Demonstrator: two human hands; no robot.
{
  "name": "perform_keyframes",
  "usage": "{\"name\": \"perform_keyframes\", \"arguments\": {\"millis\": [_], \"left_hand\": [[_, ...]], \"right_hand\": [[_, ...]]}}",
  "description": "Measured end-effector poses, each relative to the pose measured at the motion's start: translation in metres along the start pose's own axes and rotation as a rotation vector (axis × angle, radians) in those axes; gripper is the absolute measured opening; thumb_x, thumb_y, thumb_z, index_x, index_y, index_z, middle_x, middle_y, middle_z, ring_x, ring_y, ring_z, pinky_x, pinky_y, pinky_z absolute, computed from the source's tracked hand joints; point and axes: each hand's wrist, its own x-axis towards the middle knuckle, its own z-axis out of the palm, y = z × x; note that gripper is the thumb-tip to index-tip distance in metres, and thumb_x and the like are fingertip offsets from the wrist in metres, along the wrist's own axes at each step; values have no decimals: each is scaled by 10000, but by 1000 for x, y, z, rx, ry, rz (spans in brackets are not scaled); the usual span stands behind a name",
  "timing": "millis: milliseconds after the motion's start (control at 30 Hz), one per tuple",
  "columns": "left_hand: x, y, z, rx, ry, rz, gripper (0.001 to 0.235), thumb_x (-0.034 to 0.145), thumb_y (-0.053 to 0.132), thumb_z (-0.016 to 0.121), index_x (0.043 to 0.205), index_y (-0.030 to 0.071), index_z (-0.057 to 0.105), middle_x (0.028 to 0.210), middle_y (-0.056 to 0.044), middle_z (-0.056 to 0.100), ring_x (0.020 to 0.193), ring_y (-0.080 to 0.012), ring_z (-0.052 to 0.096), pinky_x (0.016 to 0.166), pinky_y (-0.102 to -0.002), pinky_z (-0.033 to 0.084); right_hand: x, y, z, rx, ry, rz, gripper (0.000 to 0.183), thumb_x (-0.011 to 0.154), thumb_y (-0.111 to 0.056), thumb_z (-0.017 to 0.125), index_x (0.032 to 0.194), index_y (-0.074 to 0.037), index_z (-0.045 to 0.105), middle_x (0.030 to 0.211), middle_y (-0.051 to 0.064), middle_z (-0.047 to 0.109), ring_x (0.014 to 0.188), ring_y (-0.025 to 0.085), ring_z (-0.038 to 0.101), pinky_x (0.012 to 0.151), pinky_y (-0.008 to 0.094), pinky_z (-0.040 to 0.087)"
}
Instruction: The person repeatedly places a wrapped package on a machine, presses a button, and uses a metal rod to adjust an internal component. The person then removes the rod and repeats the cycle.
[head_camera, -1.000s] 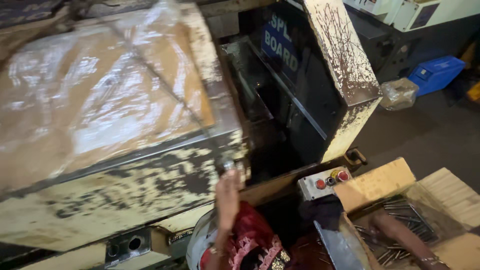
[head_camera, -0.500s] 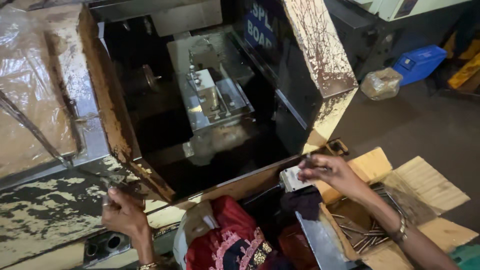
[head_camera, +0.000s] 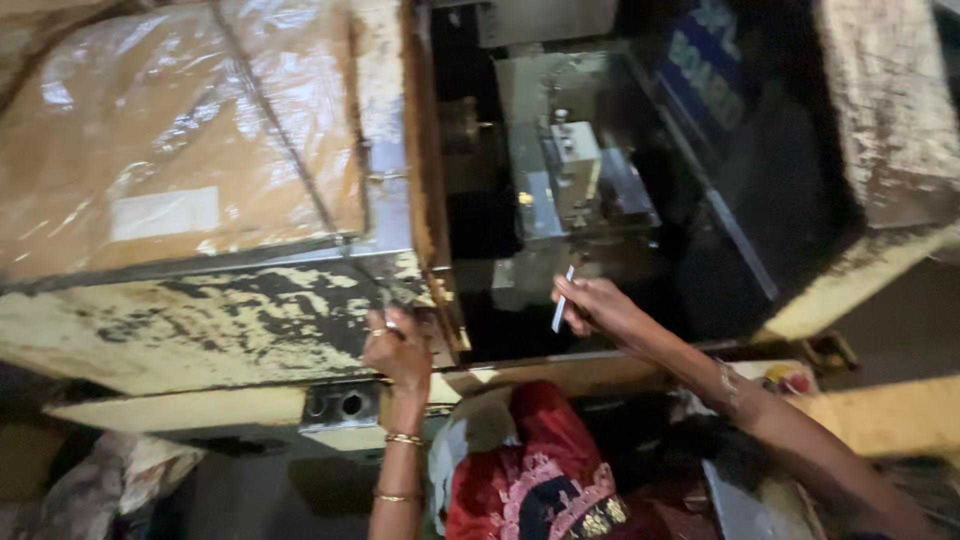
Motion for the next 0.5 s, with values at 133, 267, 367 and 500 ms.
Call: {"name": "perform_keyframes", "arguments": {"millis": [133, 267, 367, 500], "left_hand": [[4, 10, -5, -67, 6, 7, 265, 1017, 188, 558, 926, -55, 609, 565, -193, 490, 506, -409, 504, 503, -531, 363], [9, 16, -10, -145, -8, -9, 270, 1014, 169, 523, 801, 4, 517, 594, -187, 494, 533, -406, 511, 511, -520, 370], [10, 17, -10, -155, 16, 23, 275, 1012, 166, 505, 783, 13, 510, 606, -189, 491, 525, -398, 499, 506, -508, 370], [10, 16, -9, -176, 22, 30, 306, 1026, 194, 487, 773, 23, 496, 599, -179, 478, 519, -385, 492, 507, -495, 363]], "right_hand": [[118, 18, 17, 39, 89, -222, 345, 1023, -357, 543, 1167, -74, 678, 802, -19, 668, 662, 58, 597, 598, 229, 512], [275, 21, 6, 279, 347, -449, 348, 1005, -291, 651, 1230, -28, 684, 866, -23, 671, 679, 50, 575, 583, 214, 472], [365, 16, -14, 319, 547, -504, 266, 1032, -281, 649, 1145, -46, 703, 801, -48, 639, 651, 58, 549, 562, 218, 443], [433, 2, -16, 331, 602, -599, 218, 1067, -251, 696, 1048, -43, 759, 842, -77, 641, 728, 33, 519, 629, 214, 428]]}}
